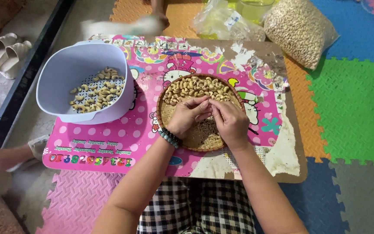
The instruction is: The person sits on a foam mat and repeatedly picks cashews from a woven tray, peels off the thin skin by hand, and places the peeled nuts into a white colander. The process continues throughout the clip with consistent hand movements.
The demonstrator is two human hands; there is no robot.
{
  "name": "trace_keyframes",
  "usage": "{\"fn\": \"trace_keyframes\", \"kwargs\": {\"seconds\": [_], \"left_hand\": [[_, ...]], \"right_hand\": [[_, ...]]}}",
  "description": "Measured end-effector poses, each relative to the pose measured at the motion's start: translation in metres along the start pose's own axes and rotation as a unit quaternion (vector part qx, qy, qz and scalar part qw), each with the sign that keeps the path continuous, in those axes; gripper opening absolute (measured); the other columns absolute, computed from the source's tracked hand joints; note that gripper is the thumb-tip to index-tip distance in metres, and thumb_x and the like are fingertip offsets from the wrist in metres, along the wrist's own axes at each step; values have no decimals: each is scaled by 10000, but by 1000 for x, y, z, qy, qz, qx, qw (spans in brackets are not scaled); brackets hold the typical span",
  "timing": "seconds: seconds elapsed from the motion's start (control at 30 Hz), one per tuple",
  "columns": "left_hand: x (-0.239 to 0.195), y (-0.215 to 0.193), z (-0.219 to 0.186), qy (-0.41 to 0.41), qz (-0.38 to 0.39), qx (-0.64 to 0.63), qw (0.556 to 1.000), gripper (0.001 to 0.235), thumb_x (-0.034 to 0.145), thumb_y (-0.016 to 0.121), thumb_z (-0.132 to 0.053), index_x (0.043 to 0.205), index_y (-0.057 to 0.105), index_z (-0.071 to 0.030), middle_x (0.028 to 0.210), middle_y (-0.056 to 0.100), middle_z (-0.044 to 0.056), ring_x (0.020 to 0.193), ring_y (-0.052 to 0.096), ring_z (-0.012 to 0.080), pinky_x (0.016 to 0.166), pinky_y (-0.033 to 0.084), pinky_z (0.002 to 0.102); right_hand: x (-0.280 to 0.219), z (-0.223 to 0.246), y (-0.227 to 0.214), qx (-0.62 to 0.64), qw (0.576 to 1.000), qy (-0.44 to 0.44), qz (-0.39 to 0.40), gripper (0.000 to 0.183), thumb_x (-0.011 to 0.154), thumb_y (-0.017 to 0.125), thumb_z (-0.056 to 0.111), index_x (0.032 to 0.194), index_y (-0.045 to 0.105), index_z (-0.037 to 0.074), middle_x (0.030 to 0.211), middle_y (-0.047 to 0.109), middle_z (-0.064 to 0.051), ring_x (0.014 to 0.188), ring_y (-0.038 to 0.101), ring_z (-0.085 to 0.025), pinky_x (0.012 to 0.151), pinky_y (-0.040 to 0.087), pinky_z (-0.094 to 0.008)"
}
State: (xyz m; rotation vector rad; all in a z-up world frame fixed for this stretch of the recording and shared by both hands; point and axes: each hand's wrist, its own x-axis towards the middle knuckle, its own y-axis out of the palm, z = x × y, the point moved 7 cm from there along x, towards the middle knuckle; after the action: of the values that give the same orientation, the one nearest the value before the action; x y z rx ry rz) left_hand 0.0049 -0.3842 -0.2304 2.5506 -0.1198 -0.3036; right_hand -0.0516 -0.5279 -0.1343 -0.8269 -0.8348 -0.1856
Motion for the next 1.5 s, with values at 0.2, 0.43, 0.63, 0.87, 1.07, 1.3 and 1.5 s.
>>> {"fn": "trace_keyframes", "kwargs": {"seconds": [0.2,0.43,0.63,0.87,1.07,1.3,1.5], "left_hand": [[-2,4,-3,12,17,23,1000,326,915,784,-68,1217,704,26,1105,747,223,923,767,305,862,654,464],[-1,5,-5,29,17,27,999,336,934,761,-67,1251,689,18,1139,731,214,951,756,297,892,641,460],[3,0,2,34,9,37,999,327,936,764,-68,1247,698,10,1143,727,223,946,751,295,878,642,458],[-3,3,-5,35,1,31,999,312,923,768,-58,1217,704,24,1095,741,203,902,758,274,850,656,432],[-6,3,-2,29,2,39,999,299,921,766,-42,1210,715,14,1086,744,207,899,758,271,837,660,428],[-6,8,-6,43,4,45,998,308,936,749,-52,1236,711,5,1085,743,196,906,752,252,852,653,415],[-7,5,-6,45,-1,43,998,299,932,749,-39,1224,712,19,1082,742,205,897,745,241,845,658,408]], "right_hand": [[5,6,-7,11,1000,20,2,185,1028,642,57,1177,750,75,951,762,-132,843,744,-255,733,615,-357],[4,0,-4,85,996,33,14,175,1045,642,106,1181,747,76,985,772,-132,878,755,-275,732,605,-362],[5,5,-5,87,995,44,23,179,1029,638,49,1174,742,51,997,769,-172,882,752,-297,754,616,-398],[5,5,-2,50,998,29,15,167,1004,677,64,1142,764,98,1024,786,-114,906,761,-274,757,618,-380],[-3,-6,4,63,997,45,11,174,1008,663,47,1147,757,94,990,777,-121,896,752,-278,778,618,-390],[6,2,-4,100,993,58,4,163,1005,687,99,1142,775,98,990,785,-117,917,757,-301,752,612,-405],[4,1,-1,99,994,52,7,153,1000,680,46,1112,779,78,994,787,-128,887,759,-273,785,610,-382]]}}
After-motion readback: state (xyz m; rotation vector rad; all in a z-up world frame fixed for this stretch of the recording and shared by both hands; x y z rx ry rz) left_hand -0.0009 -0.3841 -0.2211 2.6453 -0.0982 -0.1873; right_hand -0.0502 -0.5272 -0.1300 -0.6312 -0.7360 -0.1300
